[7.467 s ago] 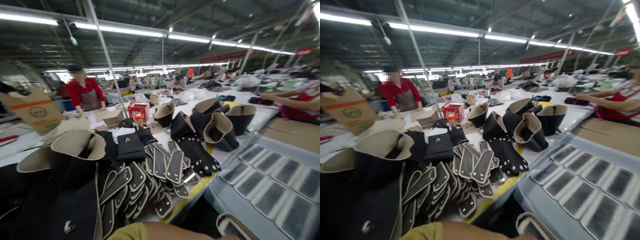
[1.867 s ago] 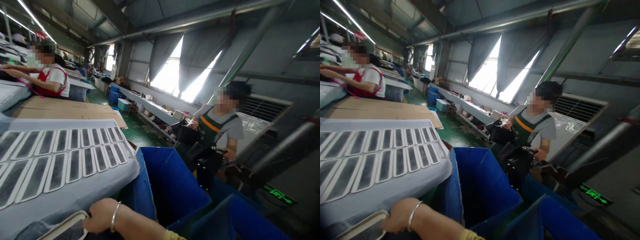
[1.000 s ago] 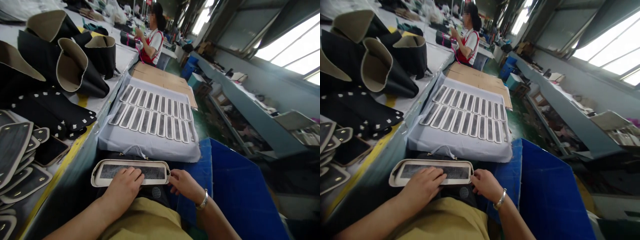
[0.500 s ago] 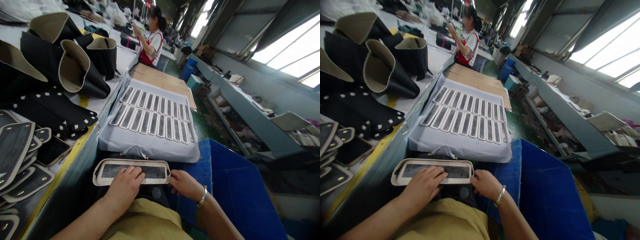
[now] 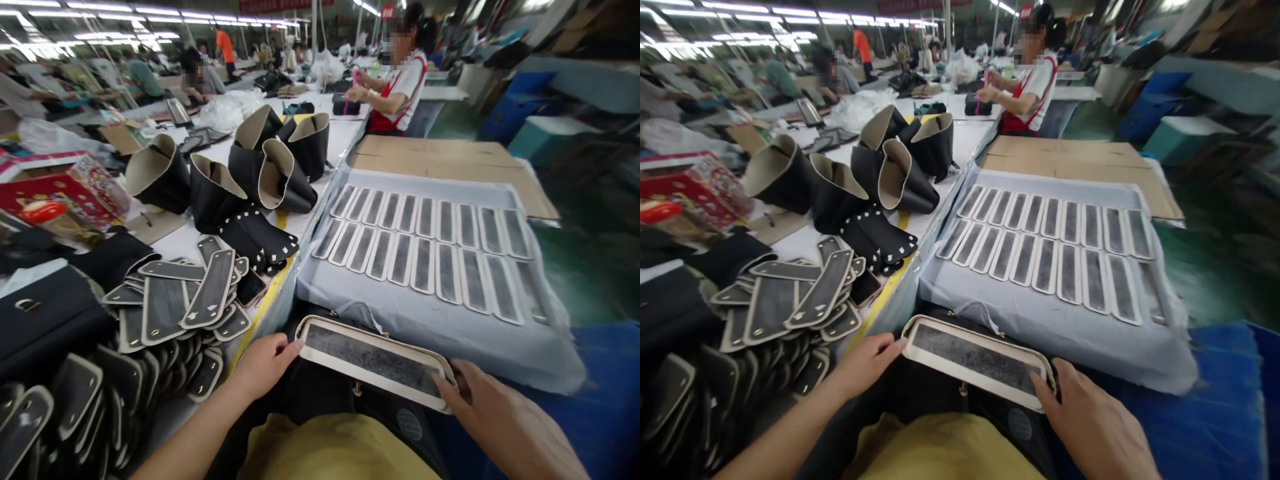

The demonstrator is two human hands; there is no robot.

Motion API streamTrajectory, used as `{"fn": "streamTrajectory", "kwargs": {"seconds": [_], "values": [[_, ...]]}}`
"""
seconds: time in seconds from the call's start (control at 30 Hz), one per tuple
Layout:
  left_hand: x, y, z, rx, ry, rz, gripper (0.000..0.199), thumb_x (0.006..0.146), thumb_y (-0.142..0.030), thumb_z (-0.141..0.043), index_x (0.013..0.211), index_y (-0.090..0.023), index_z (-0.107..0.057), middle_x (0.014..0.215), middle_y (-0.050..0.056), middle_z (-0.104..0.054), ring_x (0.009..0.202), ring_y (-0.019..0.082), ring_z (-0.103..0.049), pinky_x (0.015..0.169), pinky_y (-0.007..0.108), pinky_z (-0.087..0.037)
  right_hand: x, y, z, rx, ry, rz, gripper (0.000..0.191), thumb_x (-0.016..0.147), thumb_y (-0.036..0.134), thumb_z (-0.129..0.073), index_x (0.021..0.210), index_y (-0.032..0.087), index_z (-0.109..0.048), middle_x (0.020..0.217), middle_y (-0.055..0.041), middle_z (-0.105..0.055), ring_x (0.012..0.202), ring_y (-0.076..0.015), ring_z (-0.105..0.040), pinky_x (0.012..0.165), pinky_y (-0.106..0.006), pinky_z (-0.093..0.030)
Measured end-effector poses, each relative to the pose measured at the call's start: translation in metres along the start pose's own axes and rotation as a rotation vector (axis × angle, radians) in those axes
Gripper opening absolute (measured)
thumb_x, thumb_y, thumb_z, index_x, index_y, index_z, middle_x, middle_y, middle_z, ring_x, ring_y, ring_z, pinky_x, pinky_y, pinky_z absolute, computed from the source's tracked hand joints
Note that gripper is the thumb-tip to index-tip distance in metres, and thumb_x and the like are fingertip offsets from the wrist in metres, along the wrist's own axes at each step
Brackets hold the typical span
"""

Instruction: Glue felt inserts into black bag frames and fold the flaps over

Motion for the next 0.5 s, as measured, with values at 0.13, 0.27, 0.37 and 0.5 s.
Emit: {"fn": "streamTrajectory", "kwargs": {"seconds": [0.13, 0.27, 0.37, 0.5], "values": [[-0.002, 0.008, -0.037, -0.298, 0.191, 0.19, 0.04, 0.079, -0.053, -0.04, 0.058, -0.018, -0.042, 0.048, -0.005, -0.038, 0.042, 0.01, -0.043, 0.04, 0.021, -0.034, -0.011, 0.055, 0.034, -0.067, -0.367, 0.372, 0.034, 0.091, 0.035, -0.028, 0.1, 0.017, -0.056, 0.097, -0.0105, -0.065, 0.087, -0.0237, -0.061, 0.076, -0.037, -0.047], [0.0, 0.01, -0.051, -0.469, 0.253, 0.346, 0.026, 0.074, -0.039, -0.044, 0.06, -0.017, -0.045, 0.047, -0.004, -0.042, 0.037, 0.009, -0.042, 0.035, 0.02, -0.037, -0.004, 0.067, 0.038, -0.084, -0.426, 0.388, 0.032, 0.091, 0.035, -0.033, 0.1, 0.016, -0.057, 0.087, -0.0084, -0.064, 0.08, -0.0208, -0.061, 0.076, -0.034, -0.046], [0.003, 0.014, -0.049, -0.452, 0.264, 0.37, 0.022, 0.072, -0.034, -0.046, 0.059, -0.016, -0.046, 0.046, -0.004, -0.043, 0.038, 0.009, -0.042, 0.034, 0.019, -0.037, 0.005, 0.039, 0.029, -0.061, -0.387, 0.272, 0.041, 0.09, 0.044, -0.031, 0.102, 0.014, -0.057, 0.093, -0.0109, -0.064, 0.084, -0.0235, -0.061, 0.078, -0.038, -0.047], [0.009, 0.009, -0.032, -0.478, 0.174, 0.236, 0.03, 0.076, -0.047, -0.048, 0.069, -0.018, -0.047, 0.055, -0.004, -0.046, 0.05, 0.012, -0.05, 0.04, 0.02, -0.043, 0.011, -0.014, 0.002, 0.058, -0.206, 0.111, 0.05, 0.082, 0.06, -0.04, 0.099, 0.018, -0.059, 0.088, -0.01, -0.066, 0.073, -0.0242, -0.064, 0.062, -0.035, -0.051]]}}
Point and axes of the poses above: each hand's wrist, its own x-axis towards the middle knuckle, its own z-axis out of the back of the hand, y = z × x, the point moved 8 cm from there along x, towards the middle knuckle
